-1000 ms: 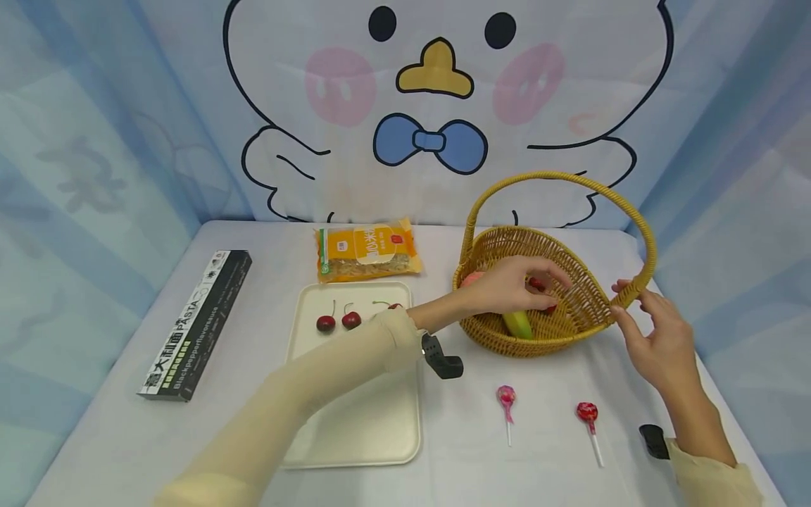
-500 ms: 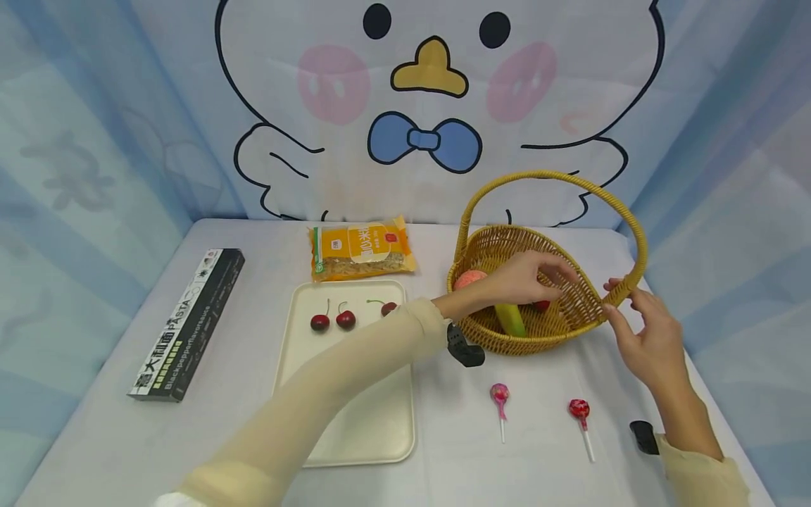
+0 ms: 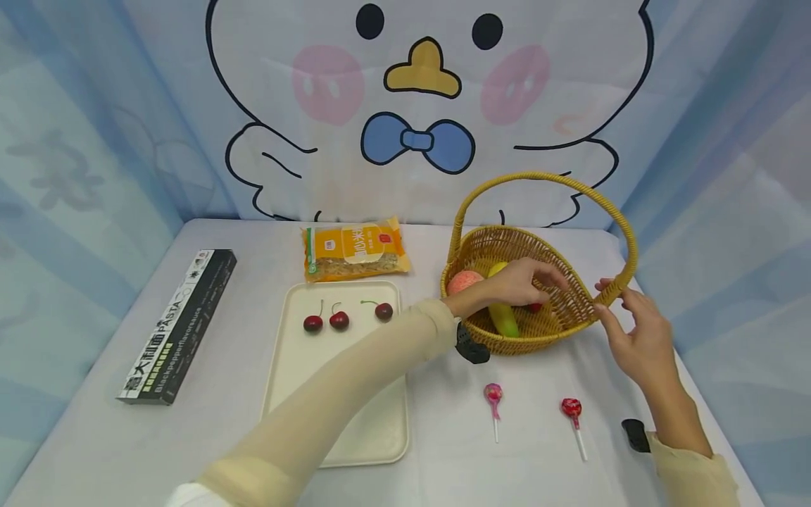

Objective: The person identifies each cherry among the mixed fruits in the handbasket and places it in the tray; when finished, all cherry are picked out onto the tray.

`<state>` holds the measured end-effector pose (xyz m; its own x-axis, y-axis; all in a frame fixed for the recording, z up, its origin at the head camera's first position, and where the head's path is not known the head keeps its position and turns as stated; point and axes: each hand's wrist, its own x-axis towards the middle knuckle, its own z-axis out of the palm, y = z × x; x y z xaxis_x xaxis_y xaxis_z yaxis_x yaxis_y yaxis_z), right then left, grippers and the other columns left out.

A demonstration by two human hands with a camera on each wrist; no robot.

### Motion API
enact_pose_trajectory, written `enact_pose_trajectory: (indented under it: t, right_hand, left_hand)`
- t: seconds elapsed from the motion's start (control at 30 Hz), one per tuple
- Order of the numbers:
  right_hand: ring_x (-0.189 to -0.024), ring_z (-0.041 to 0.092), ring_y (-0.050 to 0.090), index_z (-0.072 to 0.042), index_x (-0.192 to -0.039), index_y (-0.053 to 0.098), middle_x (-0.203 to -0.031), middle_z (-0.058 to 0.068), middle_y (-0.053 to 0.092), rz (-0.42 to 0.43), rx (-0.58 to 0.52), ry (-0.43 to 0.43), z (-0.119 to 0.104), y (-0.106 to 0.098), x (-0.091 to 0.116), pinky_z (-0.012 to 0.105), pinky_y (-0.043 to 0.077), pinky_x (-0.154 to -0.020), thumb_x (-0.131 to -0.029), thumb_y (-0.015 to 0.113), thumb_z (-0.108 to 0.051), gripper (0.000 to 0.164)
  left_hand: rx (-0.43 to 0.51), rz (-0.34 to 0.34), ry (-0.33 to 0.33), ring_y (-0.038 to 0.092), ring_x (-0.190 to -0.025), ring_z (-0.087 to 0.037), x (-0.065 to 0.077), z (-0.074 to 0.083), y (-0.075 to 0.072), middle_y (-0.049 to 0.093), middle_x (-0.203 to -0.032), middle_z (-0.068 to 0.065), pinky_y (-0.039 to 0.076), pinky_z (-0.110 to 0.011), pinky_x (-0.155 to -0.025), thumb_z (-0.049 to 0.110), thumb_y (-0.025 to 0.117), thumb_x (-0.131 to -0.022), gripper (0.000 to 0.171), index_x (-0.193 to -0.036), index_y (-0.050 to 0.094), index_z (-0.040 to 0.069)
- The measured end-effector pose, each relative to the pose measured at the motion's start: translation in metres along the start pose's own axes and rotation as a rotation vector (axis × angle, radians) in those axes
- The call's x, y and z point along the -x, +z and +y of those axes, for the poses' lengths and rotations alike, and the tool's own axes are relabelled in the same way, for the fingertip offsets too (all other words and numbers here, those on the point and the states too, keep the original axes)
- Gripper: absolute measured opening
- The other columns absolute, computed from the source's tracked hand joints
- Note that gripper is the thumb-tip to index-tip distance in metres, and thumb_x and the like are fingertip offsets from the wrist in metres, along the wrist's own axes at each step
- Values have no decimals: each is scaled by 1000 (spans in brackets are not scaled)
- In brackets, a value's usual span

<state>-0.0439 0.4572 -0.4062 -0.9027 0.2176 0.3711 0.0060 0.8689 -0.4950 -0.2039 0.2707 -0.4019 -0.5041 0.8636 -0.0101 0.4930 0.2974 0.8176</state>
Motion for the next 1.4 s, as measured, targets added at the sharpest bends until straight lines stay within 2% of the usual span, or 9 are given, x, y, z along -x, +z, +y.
enact_pose_trajectory:
  t: [0.13,0.27,0.4,0.5,0.6,0.7,0.8,1.13,1.4]
  right_hand:
    - [-143,39,51,-14,-149,59,-146,21,63,5,0,-14,0,2,-2,-4,21,-98,-108,64,-25,43]
    - [-141,43,51,-14,-150,59,-145,22,63,-4,-2,-10,0,2,-4,-4,21,-97,-108,63,-25,43]
    - [-140,44,51,-15,-150,58,-145,21,63,-8,-6,-9,-2,1,-5,-4,21,-97,-108,63,-26,44]
    - [-142,42,51,-16,-151,58,-145,21,62,-4,-10,-13,-3,1,-5,-5,21,-98,-108,64,-26,44]
    - [-143,40,51,-16,-150,59,-144,21,63,-1,-11,-17,-4,2,-5,-5,22,-98,-108,64,-25,44]
    - [-141,41,51,-14,-150,59,-144,21,63,-4,-16,-19,-4,2,-5,-5,22,-98,-108,65,-23,43]
    - [-140,45,50,-14,-151,58,-147,21,62,-18,-15,-6,-5,1,-5,-5,21,-96,-108,63,-26,44]
    - [-141,47,49,-13,-151,57,-149,23,60,-24,-17,15,-2,0,-2,-4,21,-97,-109,62,-26,44]
    - [-143,48,48,-14,-152,56,-151,24,59,-24,-14,22,1,0,0,-4,19,-99,-110,61,-26,45]
  left_hand:
    - [-10,-28,-26,63,-134,-7,-5,-4,0,71,-140,6,47,-7,-99,6,68,-101,34,-132,74,19]
    - [-58,-76,-49,64,-133,-8,-8,-7,0,70,-143,6,49,-7,-96,3,66,-100,38,-134,73,20]
    - [-138,-109,-31,63,-132,-7,-8,-8,0,70,-142,6,48,-8,-99,3,65,-100,40,-136,72,19]
    - [-201,-121,-32,63,-125,-6,-8,-7,1,72,-138,5,48,-8,-97,2,64,-100,39,-134,72,17]
    - [-270,-146,-64,62,-116,-3,-8,-6,3,72,-133,6,49,-8,-92,1,64,-100,37,-132,73,18]
    - [-337,-180,-94,59,-109,-4,-9,-6,5,72,-129,8,48,-9,-87,2,64,-101,35,-129,74,20]
    - [-363,-194,-120,57,-105,-5,-10,-5,7,72,-127,10,49,-10,-84,4,65,-101,33,-128,76,22]
    - [-342,-125,-71,62,-103,0,-10,1,2,75,-124,10,50,-8,-85,14,71,-102,28,-128,78,21]
    - [-360,-103,34,66,-108,1,-3,7,-5,77,-125,10,49,-7,-87,19,73,-102,26,-127,78,21]
